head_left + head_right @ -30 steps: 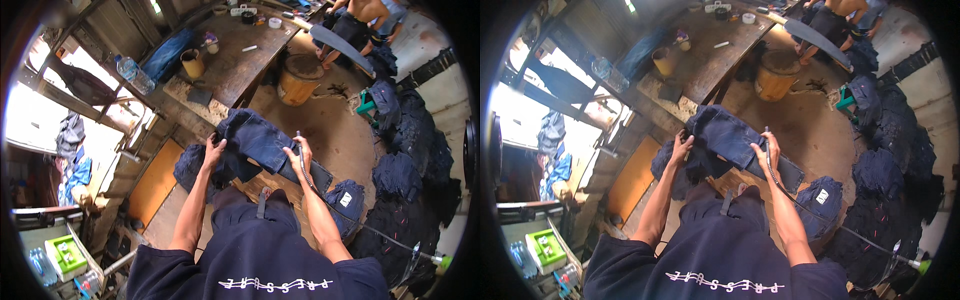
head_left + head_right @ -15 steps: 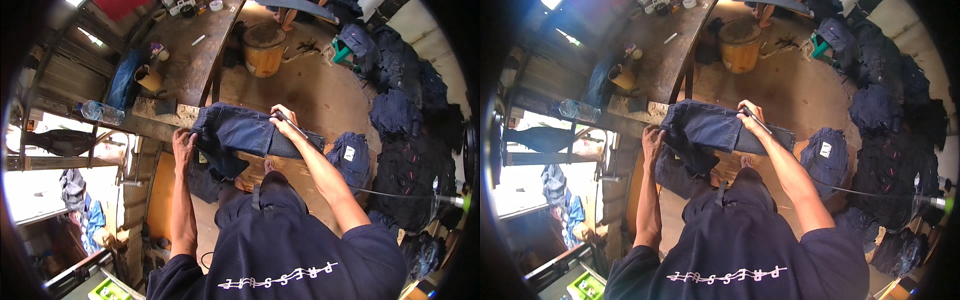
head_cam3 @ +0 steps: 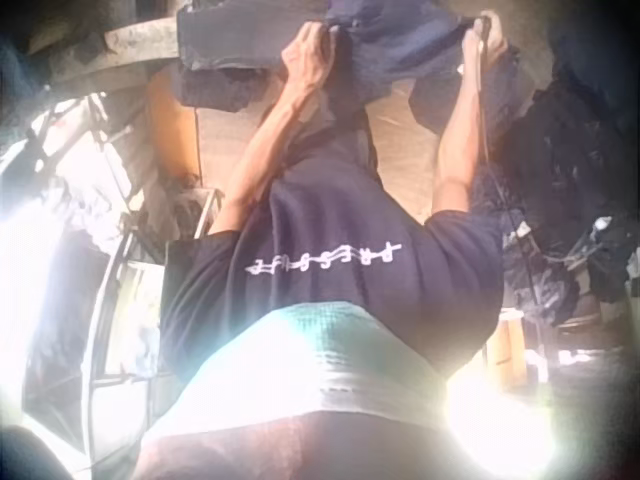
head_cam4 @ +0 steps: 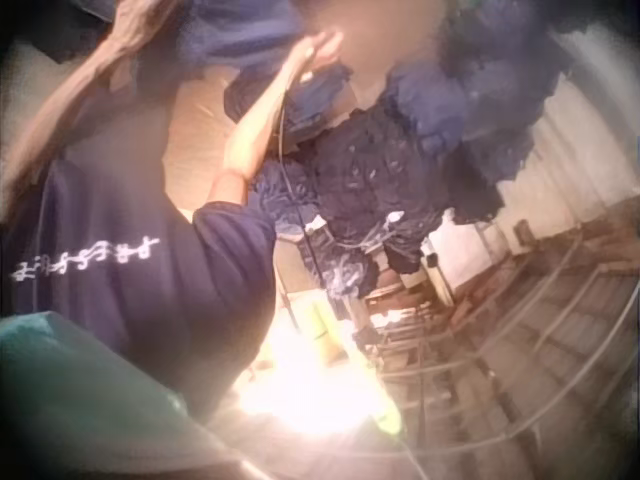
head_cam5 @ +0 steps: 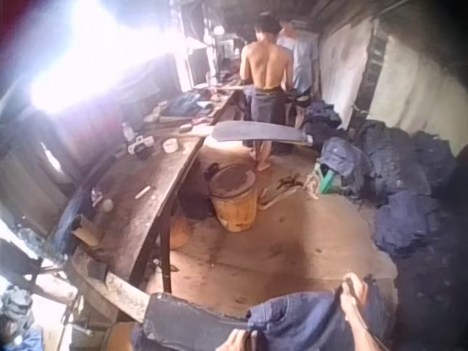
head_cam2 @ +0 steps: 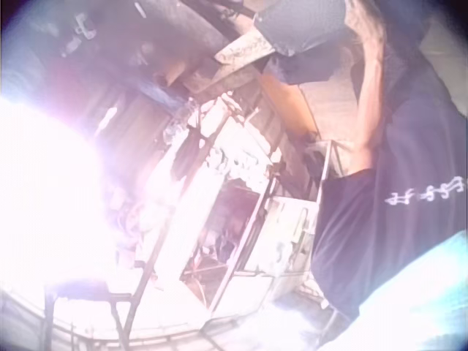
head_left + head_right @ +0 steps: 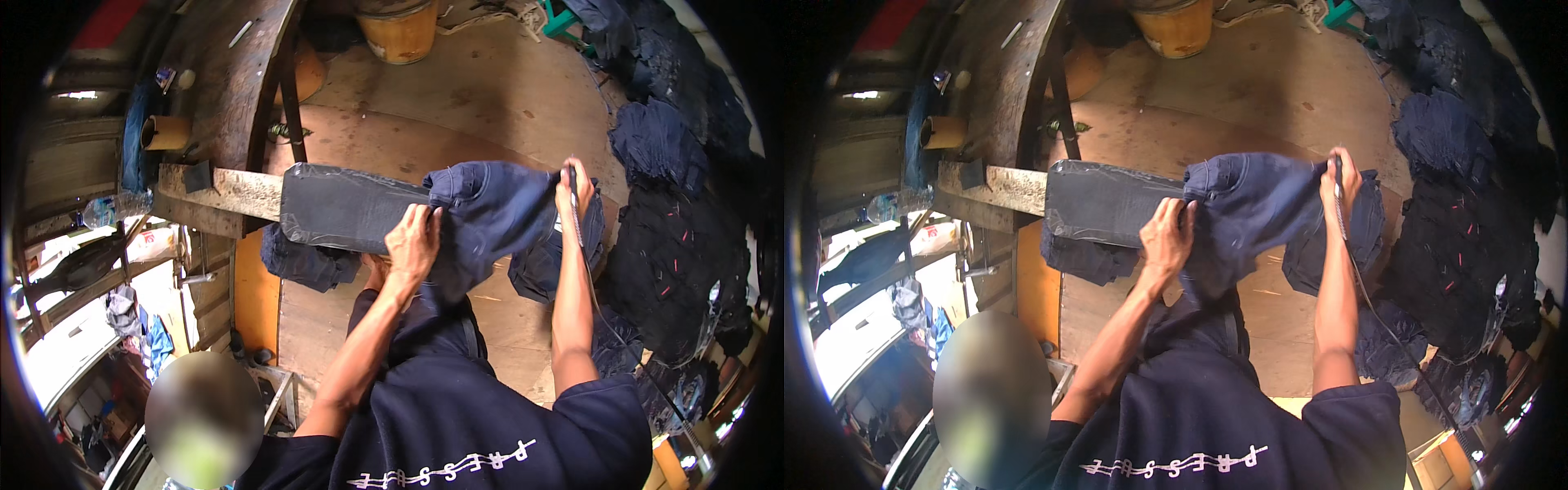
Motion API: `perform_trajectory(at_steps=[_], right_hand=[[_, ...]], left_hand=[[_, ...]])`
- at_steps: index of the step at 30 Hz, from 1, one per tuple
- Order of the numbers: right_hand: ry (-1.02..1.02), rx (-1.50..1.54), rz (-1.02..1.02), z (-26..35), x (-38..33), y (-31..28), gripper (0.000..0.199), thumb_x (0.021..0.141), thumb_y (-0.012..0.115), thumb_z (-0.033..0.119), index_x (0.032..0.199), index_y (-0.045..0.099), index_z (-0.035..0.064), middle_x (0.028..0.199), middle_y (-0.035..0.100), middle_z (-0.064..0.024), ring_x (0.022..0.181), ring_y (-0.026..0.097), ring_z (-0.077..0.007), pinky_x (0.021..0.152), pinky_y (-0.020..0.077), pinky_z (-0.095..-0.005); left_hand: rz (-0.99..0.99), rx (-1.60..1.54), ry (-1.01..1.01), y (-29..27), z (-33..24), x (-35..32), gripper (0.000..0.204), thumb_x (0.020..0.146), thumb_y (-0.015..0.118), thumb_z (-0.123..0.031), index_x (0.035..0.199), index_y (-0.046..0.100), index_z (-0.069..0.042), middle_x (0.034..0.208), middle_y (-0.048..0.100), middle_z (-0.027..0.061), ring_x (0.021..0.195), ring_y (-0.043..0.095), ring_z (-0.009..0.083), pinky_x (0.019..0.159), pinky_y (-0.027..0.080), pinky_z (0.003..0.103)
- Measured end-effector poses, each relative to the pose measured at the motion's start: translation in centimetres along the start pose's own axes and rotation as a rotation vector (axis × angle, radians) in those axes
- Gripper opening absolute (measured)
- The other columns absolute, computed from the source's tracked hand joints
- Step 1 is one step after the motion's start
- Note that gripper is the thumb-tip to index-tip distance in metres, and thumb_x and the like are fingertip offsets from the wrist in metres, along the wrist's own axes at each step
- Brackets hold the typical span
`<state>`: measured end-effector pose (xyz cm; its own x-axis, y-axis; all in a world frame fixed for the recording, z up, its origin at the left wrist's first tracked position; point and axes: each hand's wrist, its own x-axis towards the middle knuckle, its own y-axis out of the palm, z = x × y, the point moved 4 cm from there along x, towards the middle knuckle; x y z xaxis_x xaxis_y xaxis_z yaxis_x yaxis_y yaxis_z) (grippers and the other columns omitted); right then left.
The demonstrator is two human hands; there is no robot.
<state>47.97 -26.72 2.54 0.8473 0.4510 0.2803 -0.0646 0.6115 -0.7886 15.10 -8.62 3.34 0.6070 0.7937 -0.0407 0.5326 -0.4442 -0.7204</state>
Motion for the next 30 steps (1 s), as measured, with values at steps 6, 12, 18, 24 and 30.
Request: perform_trajectory(at_steps=[6,12,18,24,30], right_hand=[[-0.126,0.345,-0.067,10.5,-0.6,2.6,0.031,0.095,0.081,0.01,0.124,0.071,0.0045,0.123,0.075,-0.0214,0.114,0.072,-0.0431,0.098,0.0566,-0.047],[-0.458,0.648,0.394,25.9,-15.7,7.5,0.033,0.088,0.086,0.006,0.118,0.07,0.0051,0.129,0.072,-0.0266,0.128,0.069,-0.0437,0.11,0.0547,-0.0483],[-0.397,0.48,0.386,28.4,-20.8,11.5,0.049,0.087,0.092,0.021,0.128,0.069,0.0072,0.132,0.072,-0.0226,0.136,0.063,-0.0465,0.123,0.0464,-0.0566],[-0.35,0.377,0.223,33.7,-21.5,10.5,0.051,0.082,0.095,0.021,0.123,0.069,0.0047,0.126,0.072,-0.0231,0.129,0.065,-0.0472,0.11,0.0518,-0.0535],[-0.599,0.402,0.197,42.7,-24.8,14.1,0.049,0.081,0.092,0.029,0.118,0.069,0.0053,0.108,0.069,-0.0181,0.106,0.063,-0.0418,0.094,0.0504,-0.0523]], left_hand=[[-0.3,0.109,-0.036,-2.2,3.2,2.0,0.025,0.112,0.065,-0.031,0.108,0.066,-0.006,0.105,0.07,0.0166,0.09,0.072,0.0436,0.073,0.057,0.051],[-0.342,0.297,-0.189,-14.7,15.0,5.9,0.035,0.11,0.067,-0.038,0.119,0.069,-0.004,0.113,0.074,0.0197,0.102,0.072,0.0449,0.09,0.056,0.052],[0.007,0.395,0.032,-15.7,17.4,1.6,0.073,0.107,0.066,-0.051,0.17,0.043,-0.023,0.179,0.025,0.0277,0.164,0.03,0.0462,0.132,0.021,0.066],[-0.129,0.247,0.167,-18.1,22.3,3.0,0.075,0.106,0.068,-0.048,0.172,0.04,-0.026,0.184,0.014,0.023,0.169,0.015,0.0459,0.131,0.012,0.073],[-0.412,0.214,-0.227,-32.0,38.5,8.7,0.095,0.089,0.084,-0.05,0.159,0.048,0.002,0.161,0.052,0.0308,0.152,0.043,0.0505,0.128,0.032,0.06]])
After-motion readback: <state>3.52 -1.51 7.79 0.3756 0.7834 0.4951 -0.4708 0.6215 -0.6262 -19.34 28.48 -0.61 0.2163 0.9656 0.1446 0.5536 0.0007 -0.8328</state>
